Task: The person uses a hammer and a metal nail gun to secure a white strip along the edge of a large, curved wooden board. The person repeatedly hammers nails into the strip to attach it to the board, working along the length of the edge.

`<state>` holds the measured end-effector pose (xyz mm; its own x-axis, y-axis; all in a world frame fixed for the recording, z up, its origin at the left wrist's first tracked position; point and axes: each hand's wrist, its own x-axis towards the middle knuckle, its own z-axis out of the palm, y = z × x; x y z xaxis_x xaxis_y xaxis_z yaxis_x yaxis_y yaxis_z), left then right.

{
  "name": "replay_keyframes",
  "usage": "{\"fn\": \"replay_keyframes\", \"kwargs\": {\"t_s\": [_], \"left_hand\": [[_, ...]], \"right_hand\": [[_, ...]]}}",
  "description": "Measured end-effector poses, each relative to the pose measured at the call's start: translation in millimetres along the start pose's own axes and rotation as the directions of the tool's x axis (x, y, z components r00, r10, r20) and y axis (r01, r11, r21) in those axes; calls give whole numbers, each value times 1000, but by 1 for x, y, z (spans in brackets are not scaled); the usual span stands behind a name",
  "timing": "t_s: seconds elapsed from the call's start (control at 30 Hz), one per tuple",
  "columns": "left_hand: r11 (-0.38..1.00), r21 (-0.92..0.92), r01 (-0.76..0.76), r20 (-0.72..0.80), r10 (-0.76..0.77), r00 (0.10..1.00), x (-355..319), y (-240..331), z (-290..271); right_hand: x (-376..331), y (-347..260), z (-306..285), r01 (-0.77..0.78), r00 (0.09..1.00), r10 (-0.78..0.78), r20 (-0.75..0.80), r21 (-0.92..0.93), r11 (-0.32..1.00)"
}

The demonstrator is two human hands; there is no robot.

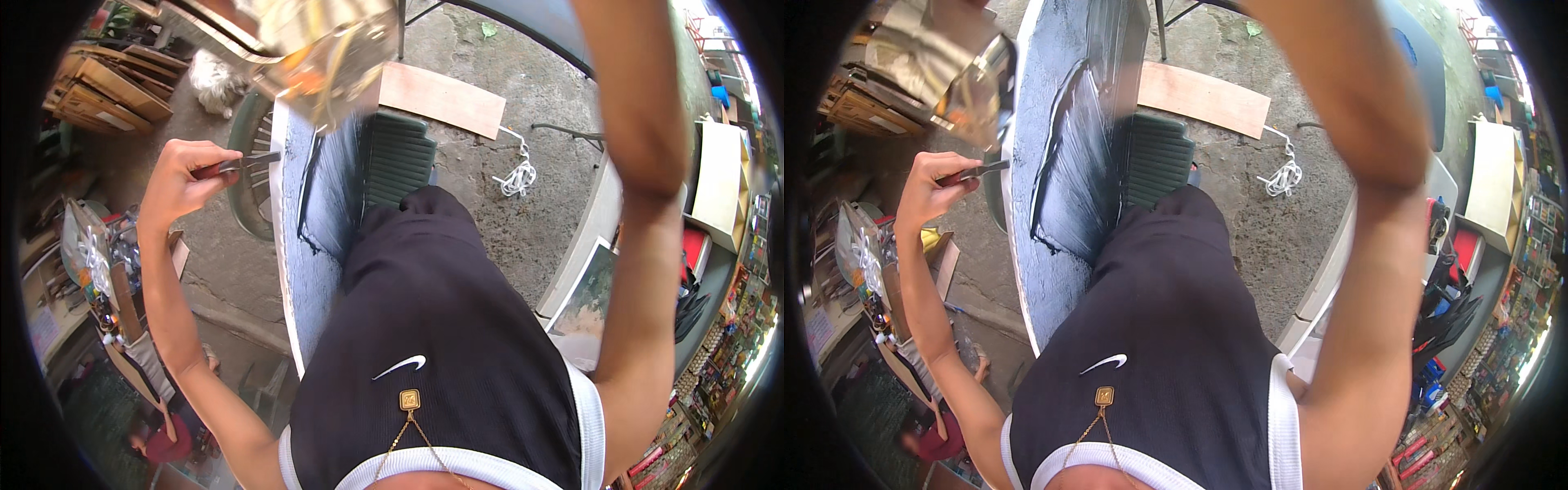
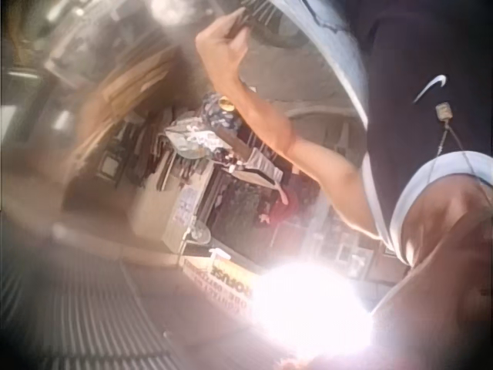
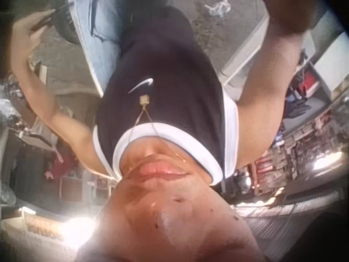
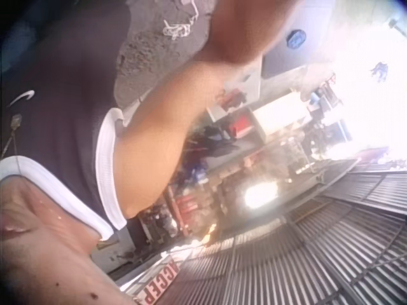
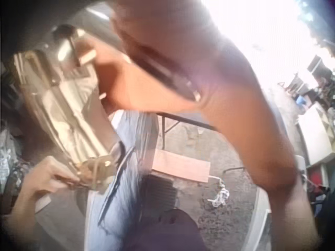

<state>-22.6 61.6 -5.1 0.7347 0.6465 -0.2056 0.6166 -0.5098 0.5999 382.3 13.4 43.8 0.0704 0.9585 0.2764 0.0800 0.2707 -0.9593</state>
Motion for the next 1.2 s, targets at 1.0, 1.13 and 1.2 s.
{"fn": "replay_keyframes", "kwargs": {"t_s": [1.0, 1.13, 1.2], "left_hand": [[989, 150, -20, -177, 47, 983, -9, 18, 5], [975, 204, -87, -254, 139, 957, -13, 13, 3], [971, 215, -103, -267, 160, 950, -12, 11, 4]], "right_hand": [[-144, 52, -362, -717, 675, 405, -617, -677, 166], [-143, 48, -358, -713, 675, 418, -608, -683, 159], [-144, 47, -366, -713, 674, 417, -609, -685, 152]]}}
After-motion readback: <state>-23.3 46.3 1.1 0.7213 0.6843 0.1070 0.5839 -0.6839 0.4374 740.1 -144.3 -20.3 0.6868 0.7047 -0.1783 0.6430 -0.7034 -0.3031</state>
